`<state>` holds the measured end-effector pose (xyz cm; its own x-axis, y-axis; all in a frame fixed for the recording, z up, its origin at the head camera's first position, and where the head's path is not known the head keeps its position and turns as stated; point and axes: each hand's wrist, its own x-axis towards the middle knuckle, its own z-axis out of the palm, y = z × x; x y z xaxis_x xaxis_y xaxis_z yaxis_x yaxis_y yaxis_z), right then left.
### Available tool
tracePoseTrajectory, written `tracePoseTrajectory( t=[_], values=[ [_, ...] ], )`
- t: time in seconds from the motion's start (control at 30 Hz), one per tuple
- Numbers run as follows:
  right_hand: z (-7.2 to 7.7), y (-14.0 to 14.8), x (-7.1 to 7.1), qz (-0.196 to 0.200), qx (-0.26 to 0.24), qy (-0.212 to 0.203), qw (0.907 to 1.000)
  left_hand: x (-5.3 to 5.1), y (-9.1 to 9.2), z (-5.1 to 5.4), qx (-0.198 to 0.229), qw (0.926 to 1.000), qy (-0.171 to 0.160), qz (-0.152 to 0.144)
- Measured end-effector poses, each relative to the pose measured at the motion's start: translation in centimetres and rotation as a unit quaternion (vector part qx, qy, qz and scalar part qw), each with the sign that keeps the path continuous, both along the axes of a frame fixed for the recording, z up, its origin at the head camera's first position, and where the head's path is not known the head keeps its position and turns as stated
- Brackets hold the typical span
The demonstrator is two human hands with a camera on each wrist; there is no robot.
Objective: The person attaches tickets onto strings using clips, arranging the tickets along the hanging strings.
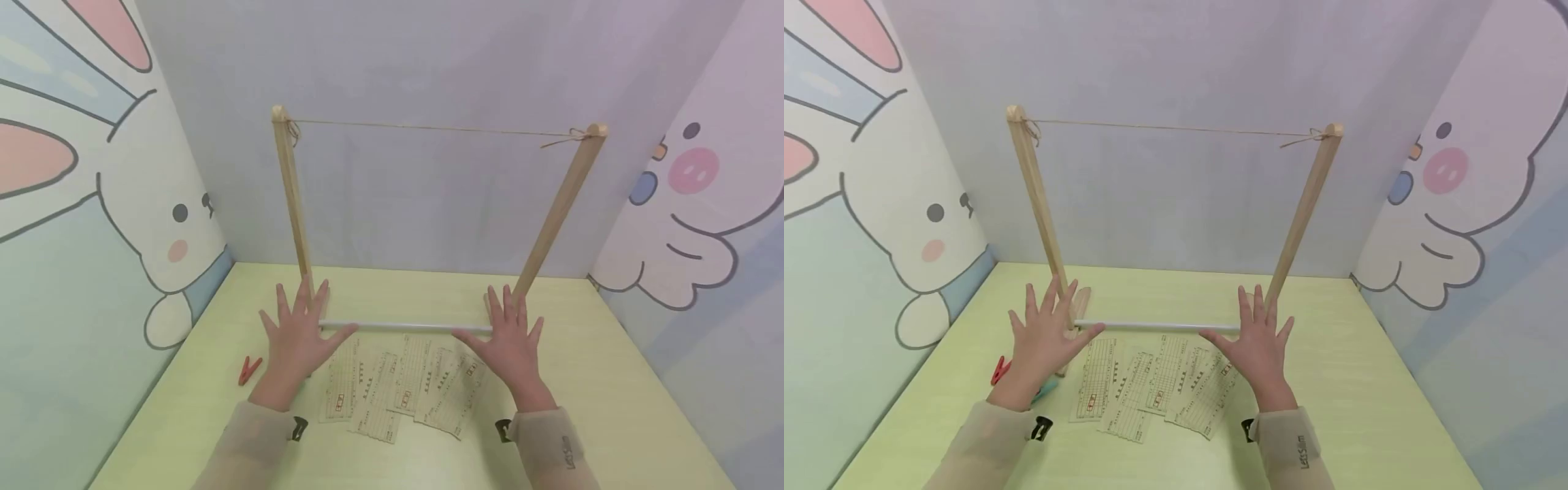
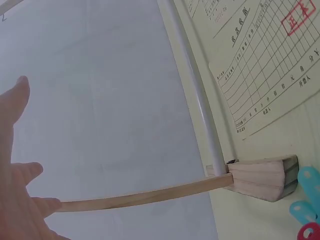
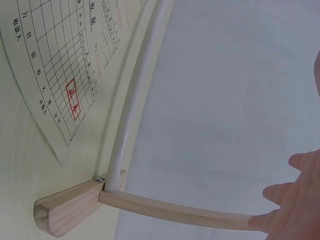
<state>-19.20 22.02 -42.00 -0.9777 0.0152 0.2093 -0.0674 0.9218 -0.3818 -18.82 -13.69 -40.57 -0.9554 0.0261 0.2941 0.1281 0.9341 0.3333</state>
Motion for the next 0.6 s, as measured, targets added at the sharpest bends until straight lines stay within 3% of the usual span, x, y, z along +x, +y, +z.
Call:
tracePoseTrajectory(
  t=[0.23,0.4,0.6],
  values=[
    [-0.5,0.8,-0.2,-0.002,-0.067,-0.002,0.9977,0.0,-0.8,-0.3,0.029,0.9995,0.006,0.004],
    [-0.5,1.2,0.3,-0.015,-0.163,-0.051,0.9852,0.3,-1.6,-0.6,0.102,0.9948,0.011,0.002],
    [-0.9,1.7,0.7,-0.033,-0.220,-0.096,0.9703,1.2,-2.7,-0.9,0.170,0.9846,-0.037,0.016]
  ],
)
